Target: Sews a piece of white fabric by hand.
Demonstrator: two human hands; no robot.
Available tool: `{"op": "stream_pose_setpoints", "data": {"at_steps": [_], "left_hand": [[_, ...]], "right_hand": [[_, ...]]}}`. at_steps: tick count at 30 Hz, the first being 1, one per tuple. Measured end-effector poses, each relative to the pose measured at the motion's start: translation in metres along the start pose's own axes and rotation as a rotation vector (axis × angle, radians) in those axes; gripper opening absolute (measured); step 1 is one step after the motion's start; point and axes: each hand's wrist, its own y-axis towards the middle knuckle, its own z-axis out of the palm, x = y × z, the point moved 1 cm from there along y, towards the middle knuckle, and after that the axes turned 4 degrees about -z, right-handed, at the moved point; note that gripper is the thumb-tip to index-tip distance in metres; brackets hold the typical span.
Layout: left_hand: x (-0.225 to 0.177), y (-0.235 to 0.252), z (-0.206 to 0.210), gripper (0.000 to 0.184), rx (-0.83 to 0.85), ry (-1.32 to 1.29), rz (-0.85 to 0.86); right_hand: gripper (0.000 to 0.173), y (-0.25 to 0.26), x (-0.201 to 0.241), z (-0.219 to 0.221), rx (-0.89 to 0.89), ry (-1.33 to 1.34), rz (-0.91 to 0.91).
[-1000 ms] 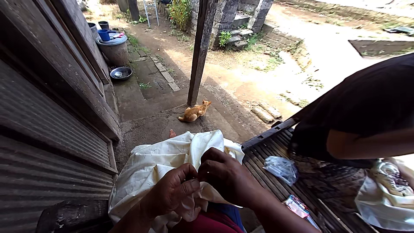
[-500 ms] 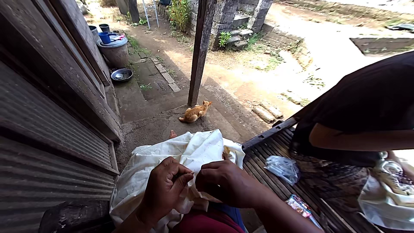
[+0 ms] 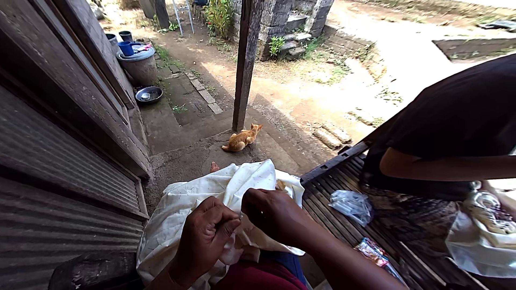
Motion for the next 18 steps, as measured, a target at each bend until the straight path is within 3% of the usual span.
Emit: {"op": "stream_pose_setpoints", "data": {"at_steps": [4,6,8,12,16,18], "left_hand": [[0.0029,-0.0007,-0.0007,0.023,0.012,0.016,-0.007],[0.0010,-0.0025,0.0020,0.023,0.047,-0.002,0.000],[0.0009,-0.0015,0.0005,0.017,0.016,0.002,-0.002],[0.0045,-0.0012,-0.0021,0.025,-0.015,0.094,0.021],[0.0029,-0.0027,0.0021,0.015,-0.023,0.113,0.043],[0.0047,-0.0009,-0.0003,0.013,-0.070,0.123,0.036]], "right_hand": [[0.013,-0.0015,0.0056,-0.0040,0.036,0.126,-0.249],[0.013,0.0005,0.0070,-0.0014,-0.043,0.028,-0.163],[0.013,0.0019,0.0034,0.0009,-0.014,-0.062,-0.037],[0.015,0.0013,0.0075,-0.0042,0.051,0.054,-0.269],[0.014,0.0050,0.0059,0.0014,-0.020,-0.093,-0.038],[0.014,0.0029,0.0046,0.0008,0.051,-0.055,-0.078]]}}
